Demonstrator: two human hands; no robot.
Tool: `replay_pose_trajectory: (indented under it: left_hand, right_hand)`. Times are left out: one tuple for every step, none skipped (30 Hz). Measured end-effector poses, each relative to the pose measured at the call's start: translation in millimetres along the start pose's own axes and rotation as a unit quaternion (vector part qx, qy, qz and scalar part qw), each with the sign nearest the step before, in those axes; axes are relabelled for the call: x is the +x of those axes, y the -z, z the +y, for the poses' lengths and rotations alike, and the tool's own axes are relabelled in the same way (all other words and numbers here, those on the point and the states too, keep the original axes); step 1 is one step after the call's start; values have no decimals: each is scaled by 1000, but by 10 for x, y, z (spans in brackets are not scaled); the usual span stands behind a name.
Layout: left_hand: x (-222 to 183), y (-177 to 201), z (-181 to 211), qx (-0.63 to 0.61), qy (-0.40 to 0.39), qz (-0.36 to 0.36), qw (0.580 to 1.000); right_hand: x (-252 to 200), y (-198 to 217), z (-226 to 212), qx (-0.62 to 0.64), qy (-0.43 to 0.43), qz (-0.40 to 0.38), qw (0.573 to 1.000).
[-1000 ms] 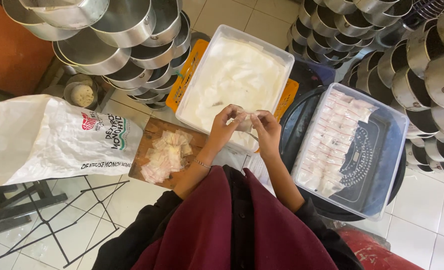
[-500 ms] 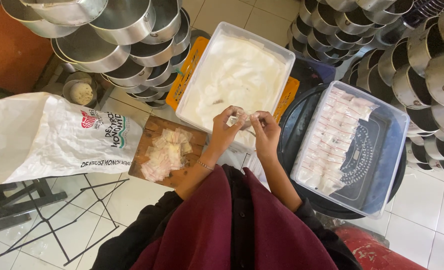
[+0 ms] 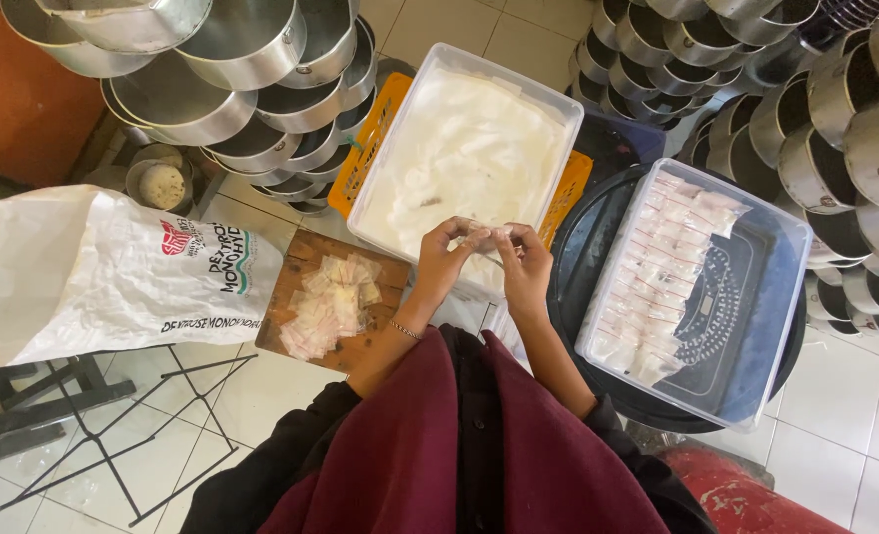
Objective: The person scoops white powder from a container into small plastic bags by hand and with a spoon, then seals the bags and places them into a larger bin.
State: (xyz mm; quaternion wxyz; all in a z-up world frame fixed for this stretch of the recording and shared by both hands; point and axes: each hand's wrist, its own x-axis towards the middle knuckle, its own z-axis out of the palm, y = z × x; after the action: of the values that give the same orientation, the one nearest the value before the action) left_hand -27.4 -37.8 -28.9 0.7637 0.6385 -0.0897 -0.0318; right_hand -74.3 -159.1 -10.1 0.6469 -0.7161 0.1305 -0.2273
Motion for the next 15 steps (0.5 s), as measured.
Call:
replay_pose_trajectory:
  left_hand:
    - [-7,2,2,0,1,0,1000]
    - [-14,3,4,3,3,4,1000]
    - [-7,1,9,5,4,6,1000]
    - [-5,-5,36,5,3,6,1000]
    - [-11,-12,62,7,-2,9,1000]
    - [-16,-19,87,9,-8,11,1000]
    - [-13,-16,109,9,-8,11,1000]
    - [-11,-13,130,7,-7,10,1000]
    - [-10,-9,151,4,-6,9,1000]
    - [-11,-12,119,4,-6,9,1000]
    - [-19,-14,87,7,-7,16,1000]
    - [-25,-17,55,10,-8,23,1000]
    - [-22,-16,14,11,-8,22,1000]
    - [-19,-15,-27,17,-12,25,999]
    - [-20,-14,-67,23,-16,28,999]
  right_hand:
    - [4,14,9,0,-1,0,1000]
    - [7,28,17,-13,2,5,1000]
    - [24,42,23,-25,6,10,1000]
    - [26,39,-13,-25,7,10,1000]
    - [20,40,-48,-45,22,5,999]
    - [15,42,-82,-65,38,0,997]
    - [17,41,-87,-65,38,1,997]
    - [20,39,-92,-86,57,0,995]
    - [20,38,-96,-108,75,-1,991]
    - [28,45,-104,-108,75,-1,991]
    - [31,55,-112,-125,96,-3,988]
    - [34,65,-119,-141,116,-6,983]
    - [43,71,-107,-141,116,-5,983]
    - [53,78,-95,-151,131,-7,980]
    - [60,86,-84,-160,146,-10,976]
